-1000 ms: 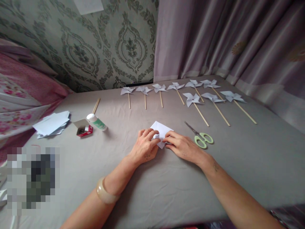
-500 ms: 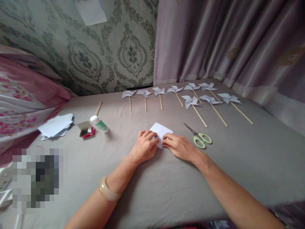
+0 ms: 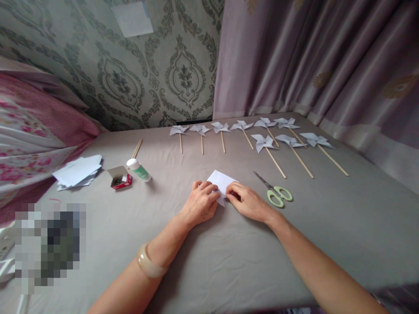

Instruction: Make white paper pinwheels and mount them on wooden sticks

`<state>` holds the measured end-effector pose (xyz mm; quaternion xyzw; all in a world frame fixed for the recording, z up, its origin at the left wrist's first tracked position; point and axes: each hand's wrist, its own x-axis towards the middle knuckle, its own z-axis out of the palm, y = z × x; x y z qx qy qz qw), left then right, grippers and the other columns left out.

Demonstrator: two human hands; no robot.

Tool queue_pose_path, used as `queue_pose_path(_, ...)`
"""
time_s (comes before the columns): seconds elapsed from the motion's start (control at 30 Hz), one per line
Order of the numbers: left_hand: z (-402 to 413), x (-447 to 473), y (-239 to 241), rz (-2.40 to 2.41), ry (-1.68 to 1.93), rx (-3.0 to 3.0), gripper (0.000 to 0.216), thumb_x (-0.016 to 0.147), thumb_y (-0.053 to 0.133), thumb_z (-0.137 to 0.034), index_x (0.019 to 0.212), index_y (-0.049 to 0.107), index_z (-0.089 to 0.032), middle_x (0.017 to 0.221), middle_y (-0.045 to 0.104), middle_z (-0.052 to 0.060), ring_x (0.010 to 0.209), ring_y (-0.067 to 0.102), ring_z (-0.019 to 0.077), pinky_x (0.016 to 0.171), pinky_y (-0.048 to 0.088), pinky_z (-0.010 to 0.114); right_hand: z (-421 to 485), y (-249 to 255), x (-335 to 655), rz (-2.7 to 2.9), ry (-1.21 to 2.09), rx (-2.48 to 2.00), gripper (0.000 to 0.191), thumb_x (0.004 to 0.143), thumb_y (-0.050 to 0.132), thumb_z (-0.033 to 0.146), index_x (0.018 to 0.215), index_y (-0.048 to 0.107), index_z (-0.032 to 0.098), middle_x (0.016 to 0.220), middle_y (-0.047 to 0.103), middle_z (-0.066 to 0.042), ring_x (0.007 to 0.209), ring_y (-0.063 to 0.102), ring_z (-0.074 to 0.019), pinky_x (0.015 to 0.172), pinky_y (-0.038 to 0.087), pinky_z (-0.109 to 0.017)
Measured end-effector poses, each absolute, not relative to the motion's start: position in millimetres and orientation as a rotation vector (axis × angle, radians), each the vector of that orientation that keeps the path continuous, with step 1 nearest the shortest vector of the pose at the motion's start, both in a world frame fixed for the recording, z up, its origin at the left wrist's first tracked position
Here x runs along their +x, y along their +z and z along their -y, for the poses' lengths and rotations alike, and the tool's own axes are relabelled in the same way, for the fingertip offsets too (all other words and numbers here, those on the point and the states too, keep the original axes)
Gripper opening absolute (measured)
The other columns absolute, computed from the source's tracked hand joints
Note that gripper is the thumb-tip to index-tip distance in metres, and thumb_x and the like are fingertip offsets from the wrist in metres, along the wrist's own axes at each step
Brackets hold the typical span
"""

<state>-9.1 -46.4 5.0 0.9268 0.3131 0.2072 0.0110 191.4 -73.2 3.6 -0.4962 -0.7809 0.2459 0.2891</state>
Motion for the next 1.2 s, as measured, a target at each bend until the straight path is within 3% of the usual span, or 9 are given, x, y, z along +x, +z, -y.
queue_pose_path(0.23,49,-8,9,-0.984,0.607,2.911,0.019,0.081,0.053,-0.013,0.09,0.068,-0.02,0.104,0.07,0.005,0.1,0.057,0.0224,0.089,0.034,0.041,67,3,182,1.937,0.624,-1.537,0.014,0.09,0.048,0.023,0.085,0.06,0.019,0.084,0.066,-0.003,0.07,0.057,-0.0138,0.065,0.039,-0.025)
queue_pose_path(0.73,49,-8,10,-1.019,0.538,2.882,0.019,0.083,0.051,-0.014,0.092,0.067,-0.02,0.105,0.07,0.007,0.104,0.056,0.0243,0.091,0.035,0.044,53,9,174,2.011,0.546,-1.739,0.015,0.089,0.052,0.021,0.088,0.067,0.02,0.091,0.072,-0.006,0.083,0.064,-0.0179,0.075,0.043,-0.027)
queue_pose_path(1.2,49,-9,10,-1.004,0.578,2.846,0.021,0.083,0.05,-0.013,0.093,0.067,-0.02,0.104,0.07,0.007,0.104,0.055,0.0237,0.091,0.034,0.043,48,24,172,2.142,0.56,-1.78,0.018,0.089,0.052,0.022,0.096,0.068,0.021,0.094,0.072,-0.006,0.086,0.065,-0.0188,0.073,0.043,-0.027)
